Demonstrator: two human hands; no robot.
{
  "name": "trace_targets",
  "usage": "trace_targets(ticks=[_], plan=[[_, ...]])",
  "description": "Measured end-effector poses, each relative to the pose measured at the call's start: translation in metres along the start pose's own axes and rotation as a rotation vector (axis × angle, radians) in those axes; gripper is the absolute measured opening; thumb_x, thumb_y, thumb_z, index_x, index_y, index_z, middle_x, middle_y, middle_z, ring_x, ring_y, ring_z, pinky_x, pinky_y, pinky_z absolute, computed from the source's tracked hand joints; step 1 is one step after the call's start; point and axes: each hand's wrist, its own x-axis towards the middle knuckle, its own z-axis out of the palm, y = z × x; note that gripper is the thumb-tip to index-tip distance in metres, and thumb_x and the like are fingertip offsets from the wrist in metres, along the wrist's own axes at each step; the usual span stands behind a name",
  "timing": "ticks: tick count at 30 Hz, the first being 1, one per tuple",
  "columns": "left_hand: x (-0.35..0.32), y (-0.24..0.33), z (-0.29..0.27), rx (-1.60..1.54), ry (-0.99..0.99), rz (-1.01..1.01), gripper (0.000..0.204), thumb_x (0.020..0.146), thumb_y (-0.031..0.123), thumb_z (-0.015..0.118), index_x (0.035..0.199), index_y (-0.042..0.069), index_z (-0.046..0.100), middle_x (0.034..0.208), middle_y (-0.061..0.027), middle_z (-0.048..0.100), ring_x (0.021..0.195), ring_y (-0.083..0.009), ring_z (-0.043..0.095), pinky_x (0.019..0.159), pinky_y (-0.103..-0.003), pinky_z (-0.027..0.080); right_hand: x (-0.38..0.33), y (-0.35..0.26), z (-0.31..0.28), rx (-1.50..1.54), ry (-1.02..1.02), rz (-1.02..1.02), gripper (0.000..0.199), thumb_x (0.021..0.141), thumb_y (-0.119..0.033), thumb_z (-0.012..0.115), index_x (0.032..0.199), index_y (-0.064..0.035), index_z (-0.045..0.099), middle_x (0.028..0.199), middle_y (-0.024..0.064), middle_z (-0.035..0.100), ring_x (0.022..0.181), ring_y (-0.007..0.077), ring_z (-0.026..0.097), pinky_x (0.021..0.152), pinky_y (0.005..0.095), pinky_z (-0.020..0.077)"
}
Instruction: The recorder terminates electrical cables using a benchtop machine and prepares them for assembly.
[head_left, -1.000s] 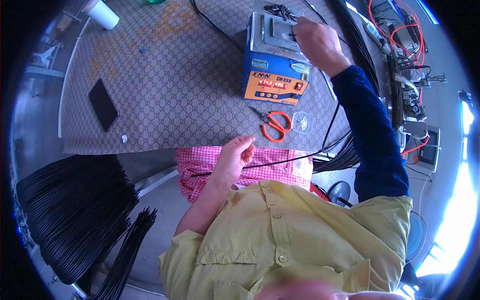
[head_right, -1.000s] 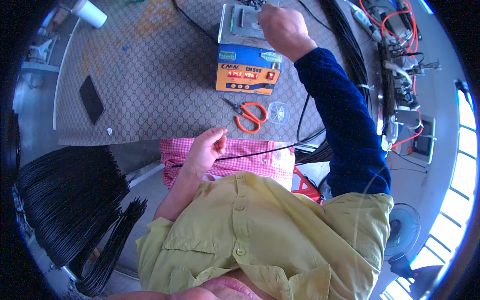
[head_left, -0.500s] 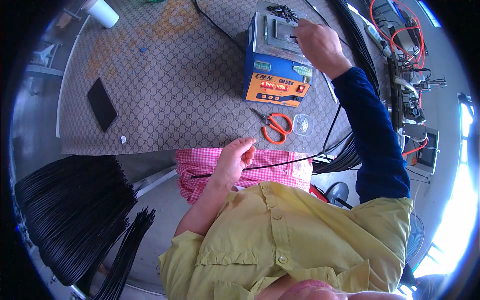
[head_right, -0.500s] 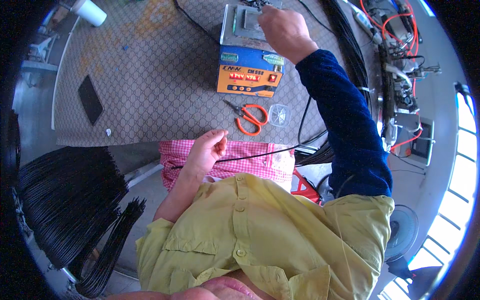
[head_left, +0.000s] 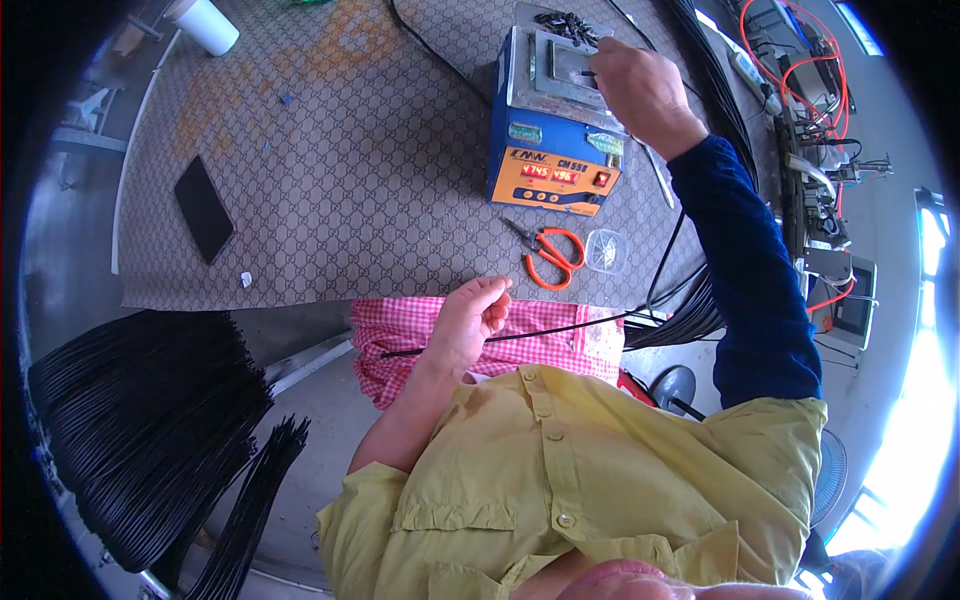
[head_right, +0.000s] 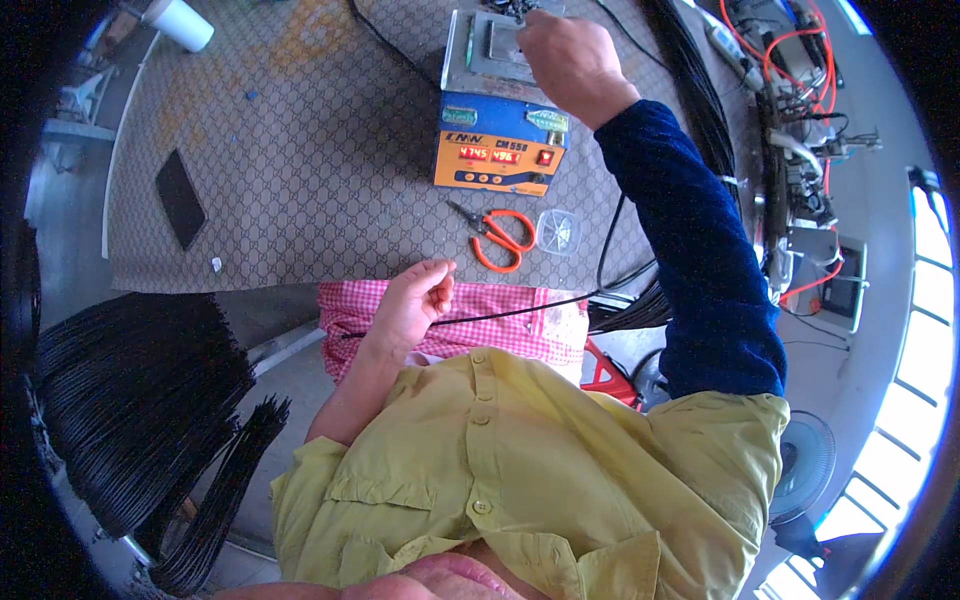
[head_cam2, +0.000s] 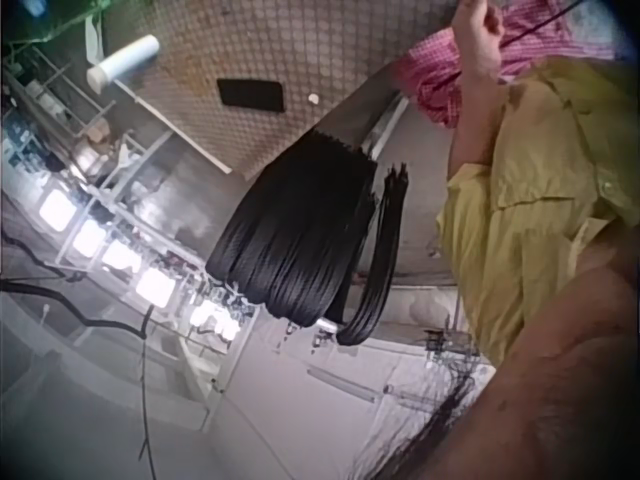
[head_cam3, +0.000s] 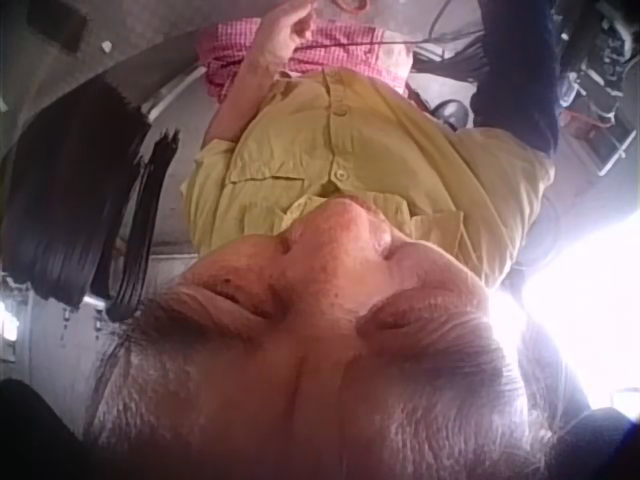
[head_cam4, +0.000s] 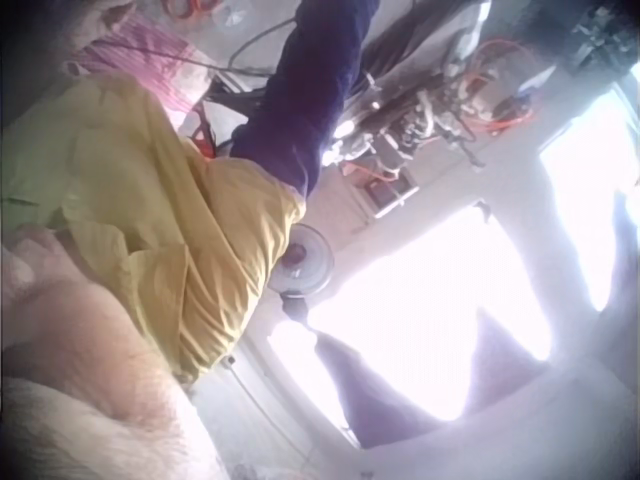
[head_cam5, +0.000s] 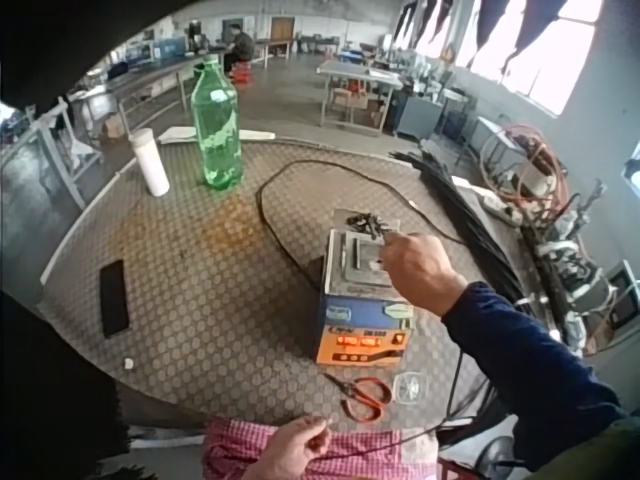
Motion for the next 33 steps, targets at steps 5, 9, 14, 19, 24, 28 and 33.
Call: trace_targets(ticks=[5,9,14,19,24,28,33], plan=[[0.000,-0.001,-0.001,0.002,-0.009,0.004,0.015,0.083,0.016,0.051,0.089,0.002,0.055,0.067,0.0005,0.051,0.058,-0.0070,0.044,0.051,-0.020,0.036,-0.002,0.003,-0.004,0.045,-0.016,0.063,0.010,0.075,-0.014,0.053,0.075,-0.0052,0.058,0.077,0.0086,0.055,0.070,0.0257,0.057,0.062,0.0349,0.0465],[-0.001,0.001,0.001,0.008,0.003,-0.004,0.015,0.084,0.017,0.051,0.088,0.003,0.055,0.067,0.0007,0.050,0.058,-0.0069,0.043,0.051,-0.020,0.035,0.001,0.008,-0.005,0.106,-0.075,0.144,0.017,0.078,-0.019,0.050,0.076,-0.0047,0.059,0.077,0.0097,0.057,0.072,0.0262,0.057,0.067,0.0353,0.0460],[-0.001,0.001,0.001,0.010,0.013,-0.010,0.015,0.084,0.017,0.050,0.087,0.003,0.055,0.067,0.0009,0.049,0.058,-0.0069,0.043,0.051,-0.020,0.035,0.003,0.013,-0.002,0.146,-0.083,0.149,0.020,0.079,-0.020,0.048,0.075,-0.0039,0.059,0.075,0.0107,0.058,0.072,0.0271,0.057,0.067,0.0361,0.0459],[0.000,0.001,0.000,0.012,0.003,-0.008,0.015,0.084,0.017,0.051,0.088,0.003,0.055,0.067,0.0010,0.049,0.058,-0.0069,0.043,0.052,-0.020,0.035,0.008,0.015,0.002,0.148,-0.099,0.150,0.020,0.078,-0.018,0.048,0.072,-0.0043,0.060,0.071,0.0115,0.058,0.068,0.0286,0.057,0.066,0.0370,0.0462],[0.000,0.002,0.000,0.013,-0.004,-0.013,0.015,0.084,0.017,0.050,0.088,0.003,0.055,0.068,0.0010,0.049,0.058,-0.0069,0.043,0.052,-0.020,0.035,0.009,0.017,0.009,0.099,-0.099,0.115,0.020,0.078,-0.019,0.048,0.071,-0.0041,0.060,0.071,0.0118,0.059,0.068,0.0275,0.058,0.064,0.0366,0.0468],[-0.001,0.002,0.000,0.010,0.000,-0.017,0.015,0.084,0.016,0.050,0.089,0.003,0.055,0.068,0.0012,0.050,0.058,-0.0067,0.043,0.052,-0.020,0.035,0.012,0.018,0.015,-0.010,-0.098,0.000,0.020,0.078,-0.019,0.048,0.070,-0.0039,0.060,0.071,0.0115,0.059,0.068,0.0264,0.058,0.063,0.0359,0.0474],[0.000,0.001,-0.001,0.009,-0.004,-0.013,0.015,0.084,0.016,0.050,0.089,0.003,0.055,0.068,0.0012,0.050,0.058,-0.0065,0.044,0.052,-0.019,0.036,0.012,0.013,0.008,0.049,-0.138,0.097,0.020,0.077,-0.018,0.048,0.071,-0.0043,0.060,0.072,0.0110,0.059,0.069,0.0261,0.058,0.064,0.0355,0.0475]])
